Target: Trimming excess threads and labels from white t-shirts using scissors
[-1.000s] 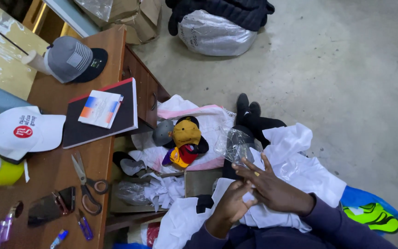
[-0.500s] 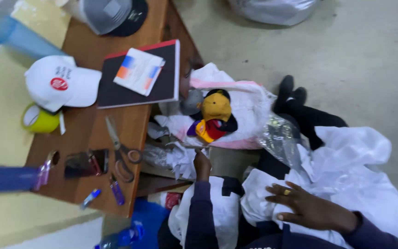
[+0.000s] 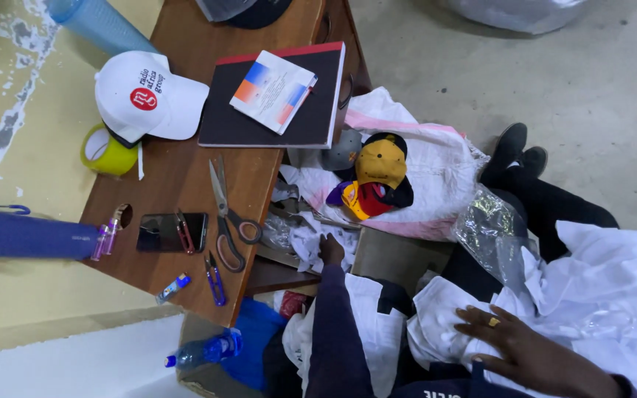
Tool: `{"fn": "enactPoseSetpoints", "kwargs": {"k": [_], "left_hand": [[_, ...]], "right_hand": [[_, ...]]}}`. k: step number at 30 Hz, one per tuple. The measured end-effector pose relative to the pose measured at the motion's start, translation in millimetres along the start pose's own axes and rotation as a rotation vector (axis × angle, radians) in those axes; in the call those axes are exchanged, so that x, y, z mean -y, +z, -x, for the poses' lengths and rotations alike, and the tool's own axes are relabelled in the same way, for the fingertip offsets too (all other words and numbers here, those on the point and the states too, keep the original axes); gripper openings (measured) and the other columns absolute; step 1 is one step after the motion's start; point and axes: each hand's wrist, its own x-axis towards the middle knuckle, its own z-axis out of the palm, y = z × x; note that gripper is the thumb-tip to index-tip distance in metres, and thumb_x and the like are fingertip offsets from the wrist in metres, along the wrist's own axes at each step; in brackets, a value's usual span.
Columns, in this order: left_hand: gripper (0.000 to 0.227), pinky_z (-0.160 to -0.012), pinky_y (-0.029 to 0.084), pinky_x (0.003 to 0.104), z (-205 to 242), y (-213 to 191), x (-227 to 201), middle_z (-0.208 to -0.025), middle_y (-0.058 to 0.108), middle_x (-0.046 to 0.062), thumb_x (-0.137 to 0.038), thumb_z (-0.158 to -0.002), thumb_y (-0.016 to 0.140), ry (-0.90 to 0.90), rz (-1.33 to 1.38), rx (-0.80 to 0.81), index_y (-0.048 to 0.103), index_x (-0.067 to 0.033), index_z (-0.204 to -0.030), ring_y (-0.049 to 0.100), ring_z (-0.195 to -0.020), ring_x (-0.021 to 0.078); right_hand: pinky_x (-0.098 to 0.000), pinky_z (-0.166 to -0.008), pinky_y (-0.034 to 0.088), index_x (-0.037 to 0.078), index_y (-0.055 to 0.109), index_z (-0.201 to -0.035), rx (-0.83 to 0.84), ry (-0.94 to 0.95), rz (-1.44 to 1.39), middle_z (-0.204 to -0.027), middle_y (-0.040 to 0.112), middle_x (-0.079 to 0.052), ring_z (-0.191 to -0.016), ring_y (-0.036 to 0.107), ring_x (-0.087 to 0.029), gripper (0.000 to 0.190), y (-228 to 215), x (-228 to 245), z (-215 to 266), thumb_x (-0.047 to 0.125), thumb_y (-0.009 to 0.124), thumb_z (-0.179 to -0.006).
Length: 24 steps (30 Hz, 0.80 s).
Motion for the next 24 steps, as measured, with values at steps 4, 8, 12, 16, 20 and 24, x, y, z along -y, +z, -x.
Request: {"fn": "enactPoseSetpoints", "kwargs": {"k": [4, 8, 12, 16, 20, 24], "left_hand": [[0.014, -0.071, 0.050, 0.050, 23.6, -6.1, -55.0, -0.081, 0.071, 0.017, -0.011, -0.095, 0.059, 0.468, 0.422, -0.044, 0.065, -0.0011, -0.088, 0.063, -0.073, 0.0408], [0.024, -0.074, 0.059, 0.031, 120.7, -99.0, -204.1, -0.085, 0.074, 0.009, -0.018, -0.102, 0.060, 0.419, 0.988, 0.288, 0.074, 0.0015, -0.108, 0.070, -0.076, 0.0174], [0.016, -0.071, 0.056, 0.030, 236.8, -184.1, -314.6, -0.094, 0.074, 0.008, -0.012, -0.096, 0.068, 0.931, 0.911, 0.390, 0.072, 0.0019, -0.103, 0.066, -0.078, 0.0176], [0.109, -0.123, 0.030, 0.049, 278.5, -120.0, -363.7, -0.170, 0.025, 0.030, -0.055, -0.086, 0.070, 1.201, 0.278, 0.756, 0.024, 0.0079, -0.162, 0.028, -0.156, 0.0442], [0.069, -0.114, 0.043, 0.050, 290.0, -84.7, -378.1, -0.164, 0.037, 0.032, -0.034, -0.102, 0.062, 1.227, 0.265, 0.755, 0.042, 0.0096, -0.151, 0.046, -0.146, 0.0467], [0.017, -0.061, 0.044, 0.032, 261.2, -69.2, -372.9, -0.077, 0.055, 0.003, -0.017, -0.107, 0.056, 0.871, 0.778, 0.751, 0.059, -0.0035, -0.097, 0.048, -0.064, 0.0117]], "right_hand": [[-0.0386, -0.110, 0.054, 0.026, 0.059, -0.148, -0.038, 0.010, -0.055, -0.162, 0.054, 0.008, -0.139, 0.062, -0.019, 0.052, -23.7, 35.5, 11.5, 0.048, 0.057, -0.102], [-0.0445, -0.106, 0.051, 0.010, 0.065, -0.139, -0.148, -0.150, -0.166, -0.149, 0.066, -0.005, -0.139, 0.060, -0.028, 0.048, -23.9, 41.9, 14.0, 0.043, 0.059, -0.104], [-0.0495, -0.112, 0.043, 0.008, 0.066, -0.135, -0.082, -0.222, -0.142, -0.160, 0.052, -0.012, -0.143, 0.051, -0.036, 0.048, -19.0, 38.1, 15.0, 0.045, 0.051, -0.108], [-0.0506, -0.096, 0.052, 0.000, 0.067, -0.129, -0.221, -0.364, -0.121, -0.129, 0.070, -0.018, -0.112, 0.066, -0.037, 0.044, -23.8, 43.1, 30.0, 0.037, 0.055, -0.108], [-0.0496, -0.080, 0.052, 0.003, 0.070, -0.114, -0.321, -0.321, 0.024, -0.107, 0.074, -0.014, -0.094, 0.067, -0.034, 0.030, -24.7, 43.8, 56.9, 0.030, 0.057, -0.108], [-0.0474, -0.099, 0.054, 0.002, 0.069, -0.130, -0.517, -0.366, -0.228, -0.138, 0.070, -0.015, -0.118, 0.070, -0.034, 0.038, -15.7, 25.5, 63.8, 0.030, 0.056, -0.107]]}}
